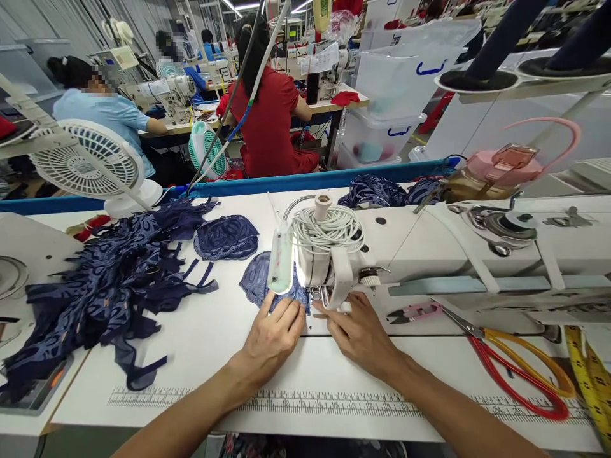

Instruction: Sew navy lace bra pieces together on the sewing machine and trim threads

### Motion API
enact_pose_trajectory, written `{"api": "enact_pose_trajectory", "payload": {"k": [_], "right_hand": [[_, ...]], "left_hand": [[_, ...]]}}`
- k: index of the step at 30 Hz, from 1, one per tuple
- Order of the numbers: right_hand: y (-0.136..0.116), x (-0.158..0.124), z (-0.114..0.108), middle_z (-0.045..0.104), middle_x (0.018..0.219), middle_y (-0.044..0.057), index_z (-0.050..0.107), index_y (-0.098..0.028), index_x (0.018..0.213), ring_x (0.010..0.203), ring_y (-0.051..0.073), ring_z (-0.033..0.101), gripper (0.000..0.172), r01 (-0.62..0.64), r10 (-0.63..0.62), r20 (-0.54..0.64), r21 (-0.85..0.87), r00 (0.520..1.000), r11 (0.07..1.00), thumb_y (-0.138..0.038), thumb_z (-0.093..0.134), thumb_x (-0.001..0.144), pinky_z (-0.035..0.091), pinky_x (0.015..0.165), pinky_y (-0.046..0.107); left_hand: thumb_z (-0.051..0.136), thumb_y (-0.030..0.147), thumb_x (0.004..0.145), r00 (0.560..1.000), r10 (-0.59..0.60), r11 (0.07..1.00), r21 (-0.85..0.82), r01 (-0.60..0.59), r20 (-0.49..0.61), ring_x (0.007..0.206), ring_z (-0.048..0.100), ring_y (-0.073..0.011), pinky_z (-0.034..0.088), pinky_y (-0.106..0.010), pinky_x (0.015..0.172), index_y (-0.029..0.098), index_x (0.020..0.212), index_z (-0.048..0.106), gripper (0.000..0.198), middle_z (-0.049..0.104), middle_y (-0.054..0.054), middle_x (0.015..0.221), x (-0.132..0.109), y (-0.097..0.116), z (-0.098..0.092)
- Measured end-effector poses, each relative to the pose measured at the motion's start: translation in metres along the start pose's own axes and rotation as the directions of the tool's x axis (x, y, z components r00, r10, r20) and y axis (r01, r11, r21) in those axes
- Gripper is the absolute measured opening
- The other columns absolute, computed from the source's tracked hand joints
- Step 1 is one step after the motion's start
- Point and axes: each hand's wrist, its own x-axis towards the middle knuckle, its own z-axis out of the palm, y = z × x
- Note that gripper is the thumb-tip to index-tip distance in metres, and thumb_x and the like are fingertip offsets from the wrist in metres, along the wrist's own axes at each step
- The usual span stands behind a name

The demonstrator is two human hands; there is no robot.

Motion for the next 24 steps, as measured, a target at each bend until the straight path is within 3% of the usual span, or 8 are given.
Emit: {"api": "enact_pose_trajectory", "payload": {"k": [5,10,17,24], "right_hand": [[-0.001,0.002,0.002,0.065,0.080,0.007,0.068,-0.022,0.115,0.082,0.021,0.058,0.038,0.059,-0.053,0.068,-0.089,0.996,0.994,-0.006,0.046,0.089,0.039,0.082,0.039],[-0.002,0.002,0.003,0.065,0.084,0.008,0.068,-0.020,0.115,0.086,0.022,0.058,0.036,0.082,-0.073,0.076,-0.124,0.994,0.989,-0.006,0.050,0.087,0.040,0.085,0.041],[0.001,0.002,-0.001,0.063,0.081,0.006,0.068,-0.024,0.116,0.077,0.020,0.055,0.040,0.039,-0.035,0.082,-0.040,0.996,0.998,-0.005,0.046,0.087,0.040,0.077,0.037],[0.009,-0.003,0.001,0.056,0.071,0.003,0.068,-0.018,0.080,0.071,0.017,0.050,0.028,-0.115,0.115,-0.036,0.000,0.993,0.993,-0.003,0.045,0.086,0.038,0.074,0.033]], "left_hand": [[0.045,0.007,0.094,0.999,-0.029,0.999,-0.037,0.028,-0.023,0.110,0.060,-0.0221,0.024,-0.056,0.116,0.012,0.112,0.063,0.025,0.069,-0.008,0.106,-0.004,-0.001,0.003],[0.040,0.000,0.091,0.994,-0.108,0.976,-0.193,0.105,-0.001,0.106,0.063,-0.0207,0.024,-0.061,0.115,0.013,0.112,0.063,0.034,0.071,-0.008,0.106,-0.004,-0.004,-0.002],[0.044,0.002,0.092,0.999,-0.051,0.990,-0.133,0.051,0.001,0.110,0.060,-0.0261,0.023,-0.071,0.109,0.016,0.106,0.065,0.028,0.072,-0.005,0.105,0.001,-0.009,-0.006],[0.050,0.008,0.095,0.999,0.046,0.998,-0.042,-0.045,0.017,0.111,0.061,-0.0254,0.027,-0.070,0.107,0.015,0.110,0.064,0.021,0.071,-0.007,0.109,-0.004,-0.011,-0.006]]}}
